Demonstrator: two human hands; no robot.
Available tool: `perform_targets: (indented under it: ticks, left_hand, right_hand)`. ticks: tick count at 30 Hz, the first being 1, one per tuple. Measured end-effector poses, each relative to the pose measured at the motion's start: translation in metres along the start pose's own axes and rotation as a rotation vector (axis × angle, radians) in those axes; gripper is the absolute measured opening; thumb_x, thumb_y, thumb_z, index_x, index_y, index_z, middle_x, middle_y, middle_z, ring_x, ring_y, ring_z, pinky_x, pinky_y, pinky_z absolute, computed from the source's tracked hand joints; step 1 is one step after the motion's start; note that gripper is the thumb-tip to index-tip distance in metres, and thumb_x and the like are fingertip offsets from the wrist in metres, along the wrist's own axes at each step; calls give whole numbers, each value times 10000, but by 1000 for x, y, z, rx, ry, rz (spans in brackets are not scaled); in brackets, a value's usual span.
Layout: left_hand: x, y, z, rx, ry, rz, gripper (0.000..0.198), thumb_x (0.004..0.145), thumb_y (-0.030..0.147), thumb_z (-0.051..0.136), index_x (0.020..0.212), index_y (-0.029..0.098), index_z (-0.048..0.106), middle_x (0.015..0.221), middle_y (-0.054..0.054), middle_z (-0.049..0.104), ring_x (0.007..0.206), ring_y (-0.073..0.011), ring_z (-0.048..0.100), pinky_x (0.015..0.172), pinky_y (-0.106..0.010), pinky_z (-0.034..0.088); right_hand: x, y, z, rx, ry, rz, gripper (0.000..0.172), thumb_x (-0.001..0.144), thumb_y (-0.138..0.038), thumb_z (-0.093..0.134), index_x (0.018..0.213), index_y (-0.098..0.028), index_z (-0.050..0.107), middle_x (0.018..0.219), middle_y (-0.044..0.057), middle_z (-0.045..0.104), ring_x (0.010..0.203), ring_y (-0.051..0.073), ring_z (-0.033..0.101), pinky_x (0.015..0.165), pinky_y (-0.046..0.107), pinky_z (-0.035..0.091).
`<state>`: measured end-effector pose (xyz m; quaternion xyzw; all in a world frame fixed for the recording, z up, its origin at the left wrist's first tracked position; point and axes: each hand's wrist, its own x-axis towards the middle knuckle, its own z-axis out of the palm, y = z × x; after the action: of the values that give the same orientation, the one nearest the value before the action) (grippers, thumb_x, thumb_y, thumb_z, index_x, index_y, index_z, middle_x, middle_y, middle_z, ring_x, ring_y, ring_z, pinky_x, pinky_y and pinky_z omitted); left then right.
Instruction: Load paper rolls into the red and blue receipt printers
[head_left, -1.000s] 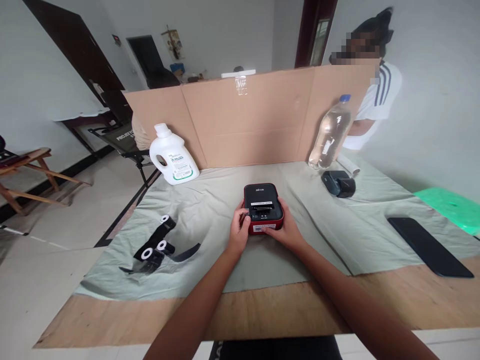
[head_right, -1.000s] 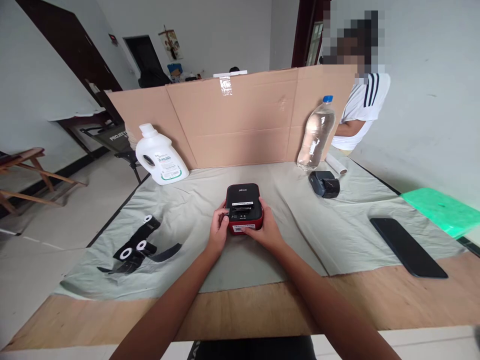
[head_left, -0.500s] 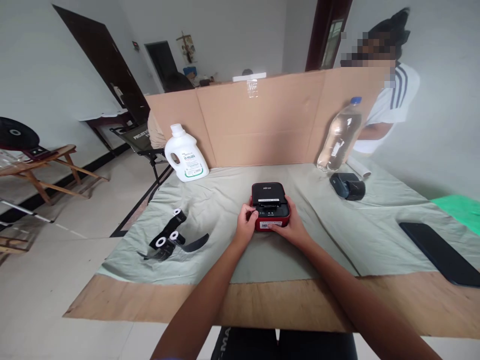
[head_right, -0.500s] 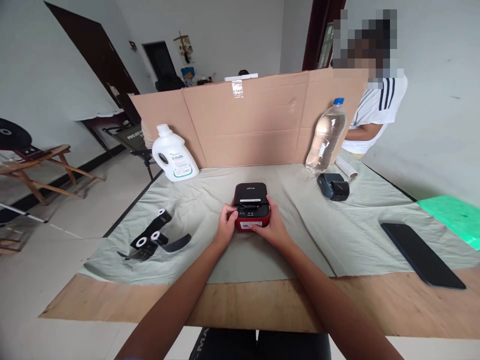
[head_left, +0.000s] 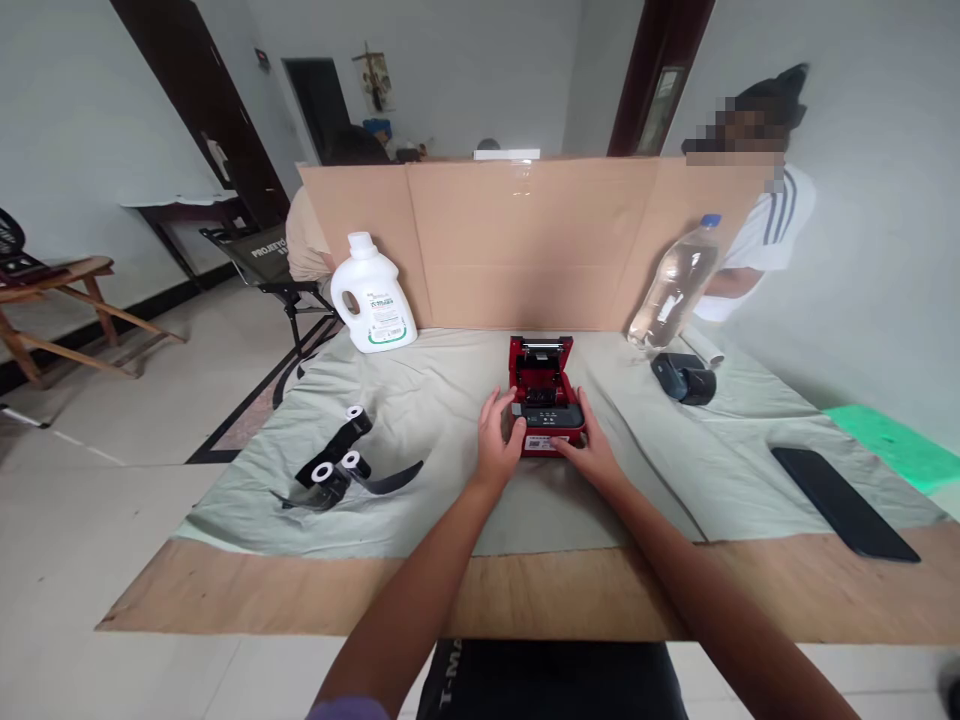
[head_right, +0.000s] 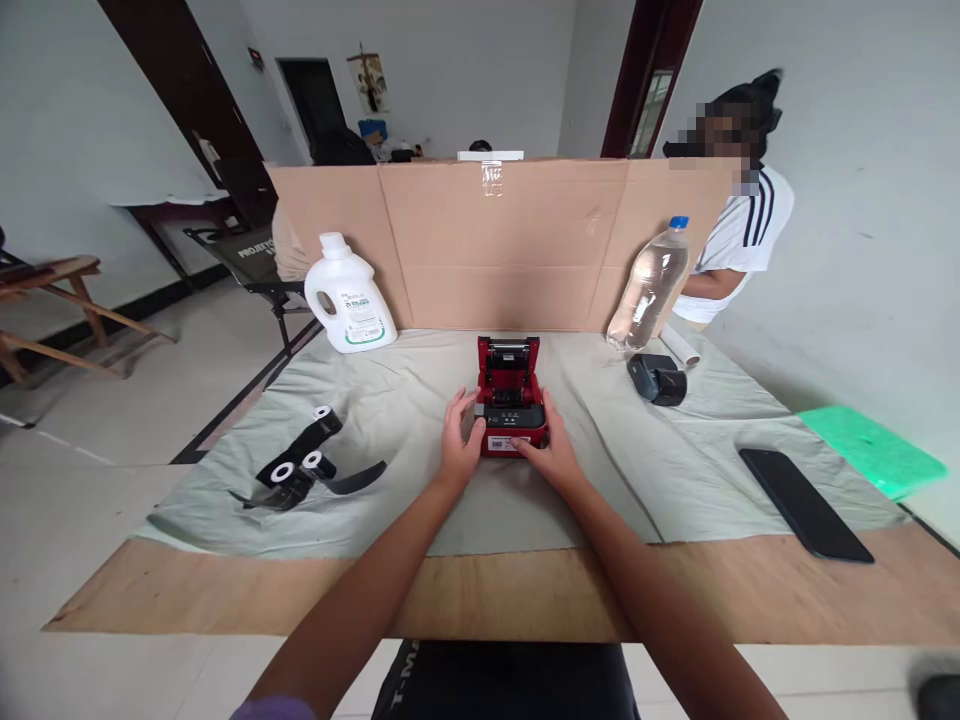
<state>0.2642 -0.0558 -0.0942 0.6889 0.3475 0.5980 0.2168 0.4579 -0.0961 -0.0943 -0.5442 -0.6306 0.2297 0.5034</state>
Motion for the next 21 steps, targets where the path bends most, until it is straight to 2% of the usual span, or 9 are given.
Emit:
perform_targets:
  ticks: [2,3,4,6,9,12,14,17,21]
  left_hand:
    - [1,-1,-1,5,-31,14,355,981,302,475,1317,212,549,1374,-99,608,1417,-241,409,1172,-471,354]
    - [1,-1,-1,0,-40,19,344,984,311,471,1300,215,566,1360,-93,618,1399,-242,429,1168,-469,359]
    - [1,-1,-1,-11,-45,17,339,987,319,465,1290,216,576,1349,-91,624,1377,-243,451,1161,-467,369]
    - [2,-2,0,-48,-49,-2,352,990,332,455,1300,213,571,1335,-97,623,1322,-243,505,1135,-458,402]
    - [1,-3,2,-100,-43,-34,396,982,340,466,1350,204,523,1338,-113,602,1264,-239,552,1103,-445,438]
    - [2,-4,3,-115,-33,-34,458,971,345,488,1403,195,460,1380,-127,570,1300,-247,525,1121,-451,419]
    - [3,-4,3,-115,-40,-28,472,971,348,484,1415,193,445,1398,-129,560,1320,-251,507,1134,-458,401]
    - [4,-2,2,-113,-46,-27,460,970,339,478,1403,186,456,1388,-129,575,1318,-255,503,1138,-470,385]
    - [5,0,1,-105,-57,-46,456,955,313,492,1390,181,463,1373,-130,594,1309,-265,508,1134,-485,377]
  right_hand:
    - [4,-8,-8,3,44,-47,738,882,-552,595,1533,-283,376,1585,81,396,1461,275,366,1192,476,319]
    - [9,-12,-13,15,65,-65,598,929,-555,512,1455,-269,498,1530,84,477,1425,266,420,1177,461,343]
    - [16,-16,-19,27,82,-66,521,960,-552,442,1353,-249,601,1446,94,566,1362,265,492,1146,455,380]
    - [36,-26,-29,24,83,-18,503,976,-555,394,1159,-211,711,1249,108,693,1186,270,616,1051,457,462]
    - [70,-42,-38,-98,-74,53,482,945,-567,455,1116,-207,728,1160,91,729,1081,273,648,996,459,490]
    - [91,-54,-35,-291,-236,-5,467,934,-550,480,1162,-227,728,1120,71,742,1162,285,602,1080,467,422]
    - [97,-57,-30,-347,-317,-36,456,946,-513,455,1134,-215,746,1097,75,750,1153,281,612,1078,456,427]
    - [108,-60,-22,-368,-454,3,389,937,-360,441,1082,-188,759,1109,85,754,1040,255,681,993,426,502]
    - [134,-70,-9,-514,-678,22,343,772,-130,540,1002,-216,780,1041,64,776,996,259,706,916,382,537]
